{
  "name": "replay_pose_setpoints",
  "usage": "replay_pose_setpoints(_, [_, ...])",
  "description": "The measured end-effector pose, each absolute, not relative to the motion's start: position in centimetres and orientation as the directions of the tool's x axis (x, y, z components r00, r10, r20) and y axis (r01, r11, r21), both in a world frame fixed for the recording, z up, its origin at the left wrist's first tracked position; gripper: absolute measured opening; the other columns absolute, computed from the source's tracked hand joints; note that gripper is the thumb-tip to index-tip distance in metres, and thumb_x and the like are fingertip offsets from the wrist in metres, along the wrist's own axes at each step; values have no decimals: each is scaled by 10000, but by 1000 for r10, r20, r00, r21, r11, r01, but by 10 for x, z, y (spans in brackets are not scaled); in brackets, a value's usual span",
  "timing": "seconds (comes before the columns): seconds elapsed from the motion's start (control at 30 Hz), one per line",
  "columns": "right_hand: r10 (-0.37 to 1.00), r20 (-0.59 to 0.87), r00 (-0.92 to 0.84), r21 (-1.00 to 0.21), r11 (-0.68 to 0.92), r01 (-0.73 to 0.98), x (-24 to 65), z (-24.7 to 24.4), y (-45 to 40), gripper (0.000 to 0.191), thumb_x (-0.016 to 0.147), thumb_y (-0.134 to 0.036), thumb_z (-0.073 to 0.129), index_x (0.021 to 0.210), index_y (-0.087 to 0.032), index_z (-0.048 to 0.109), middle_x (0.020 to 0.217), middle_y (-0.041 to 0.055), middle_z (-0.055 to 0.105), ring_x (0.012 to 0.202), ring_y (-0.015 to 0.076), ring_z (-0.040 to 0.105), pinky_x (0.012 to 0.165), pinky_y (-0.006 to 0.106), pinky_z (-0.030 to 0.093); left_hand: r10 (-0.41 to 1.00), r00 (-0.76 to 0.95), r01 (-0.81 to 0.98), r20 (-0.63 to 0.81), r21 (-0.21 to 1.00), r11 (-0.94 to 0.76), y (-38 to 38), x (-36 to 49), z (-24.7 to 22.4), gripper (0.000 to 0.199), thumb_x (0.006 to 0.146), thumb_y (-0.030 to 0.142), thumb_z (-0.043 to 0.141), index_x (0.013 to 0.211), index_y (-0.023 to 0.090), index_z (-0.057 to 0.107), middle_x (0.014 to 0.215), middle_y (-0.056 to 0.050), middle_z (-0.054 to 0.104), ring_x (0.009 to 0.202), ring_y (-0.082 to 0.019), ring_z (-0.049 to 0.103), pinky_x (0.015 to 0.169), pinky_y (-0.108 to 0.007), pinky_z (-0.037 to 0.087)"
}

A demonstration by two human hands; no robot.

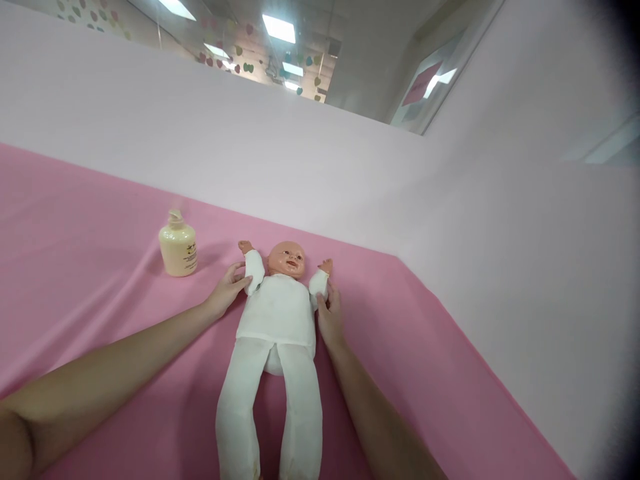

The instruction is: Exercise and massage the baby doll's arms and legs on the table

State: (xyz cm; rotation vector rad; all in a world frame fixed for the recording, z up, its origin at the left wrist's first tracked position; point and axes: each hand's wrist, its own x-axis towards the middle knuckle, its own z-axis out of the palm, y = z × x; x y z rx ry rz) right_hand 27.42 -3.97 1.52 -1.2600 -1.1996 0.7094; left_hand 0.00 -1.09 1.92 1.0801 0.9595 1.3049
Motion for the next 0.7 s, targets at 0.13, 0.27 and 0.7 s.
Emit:
replay_pose_setpoints(0.13, [938, 224, 263, -961, 168, 219, 276, 14, -36, 636, 848, -464, 610, 1434, -231, 530, 1496, 107, 552, 1358, 283, 533, 1157, 471, 405, 994, 17, -158, 112, 982, -108, -8, -3, 15, 788, 711, 526, 779, 1372, 206, 492, 1072, -82, 678, 1013, -244, 652, 868, -359, 502])
replay_pose_setpoints(0.27, [933, 248, 260, -949, 181, 257, 277, 12, -34, 571, 857, -418, 603, 1400, -241, 597, 1483, 74, 577, 1388, 282, 504, 1208, 475, 346, 990, -18, -24, 142, 989, -143, -5, -4, 11, 639, 750, 517, 725, 1300, 218, 599, 1257, -114, 651, 1172, -275, 605, 950, -373, 493])
replay_pose_setpoints(0.7, [946, 202, 255, -958, 136, 252, 278, 10, -33, 479, 843, -407, 596, 1285, -244, 680, 1322, 68, 687, 1268, 310, 596, 1130, 502, 422, 990, 84, 131, 114, 984, -124, -14, -2, 19, 756, 775, 491, 672, 1451, 189, 520, 1507, -125, 545, 1399, -314, 509, 1184, -409, 370])
